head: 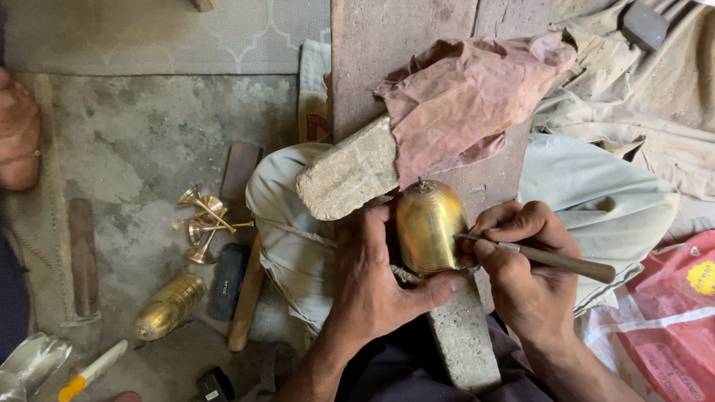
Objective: The person holds a brass bell-shaped object and uses a small chisel-like tool to carve fine lines and patterns into its surface. The object is rotated frequently to access different areas while the person remains seated on the floor.
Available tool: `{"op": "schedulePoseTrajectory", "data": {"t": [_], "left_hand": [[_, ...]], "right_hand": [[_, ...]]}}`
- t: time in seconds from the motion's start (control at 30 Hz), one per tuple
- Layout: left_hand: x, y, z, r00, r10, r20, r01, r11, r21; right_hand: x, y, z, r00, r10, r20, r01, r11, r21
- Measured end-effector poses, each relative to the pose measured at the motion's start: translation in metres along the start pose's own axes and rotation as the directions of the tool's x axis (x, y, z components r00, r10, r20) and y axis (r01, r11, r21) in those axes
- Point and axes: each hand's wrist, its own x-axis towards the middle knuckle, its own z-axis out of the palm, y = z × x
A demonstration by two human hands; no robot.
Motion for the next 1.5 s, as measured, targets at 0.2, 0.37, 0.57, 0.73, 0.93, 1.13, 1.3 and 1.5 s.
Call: {"op": "schedulePoseTrajectory", "data": {"t": [0.2,0.37,0.57,0.73,0.93,1.13,1.3,1.5], "left_hand": [[0.002,0.005,-0.003,1.000,0.011,-0.002,-0.011,0.999,0.042],[0.003,0.004,-0.005,0.997,0.074,-0.039,-0.070,0.994,0.083],[0.005,0.005,-0.008,1.000,-0.006,0.020,0.004,0.997,0.071],[0.005,0.007,-0.009,0.994,0.093,-0.057,-0.088,0.993,0.080],[0.006,0.006,-0.011,0.988,0.141,-0.069,-0.135,0.987,0.087],[0.003,0.003,-0.011,0.978,0.180,-0.103,-0.170,0.981,0.097],[0.002,0.001,-0.008,0.973,0.191,-0.128,-0.182,0.980,0.079],[0.002,-0.001,-0.008,0.981,0.160,-0.111,-0.153,0.986,0.066]], "right_hand": [[-0.001,-0.003,0.011,0.998,-0.020,-0.062,0.013,0.994,-0.108],[-0.003,-0.005,0.014,0.996,-0.049,-0.077,0.033,0.980,-0.196],[-0.001,-0.008,0.012,0.994,-0.091,-0.055,0.070,0.951,-0.302],[-0.008,-0.007,0.011,0.982,-0.188,0.021,0.178,0.879,-0.442],[-0.011,-0.007,0.012,0.957,-0.273,0.101,0.279,0.760,-0.586],[-0.013,-0.010,0.018,0.939,-0.296,0.175,0.338,0.704,-0.625],[-0.010,-0.014,0.021,0.912,-0.325,0.251,0.407,0.629,-0.662],[-0.007,-0.018,0.018,0.884,-0.314,0.347,0.468,0.573,-0.673]]}}
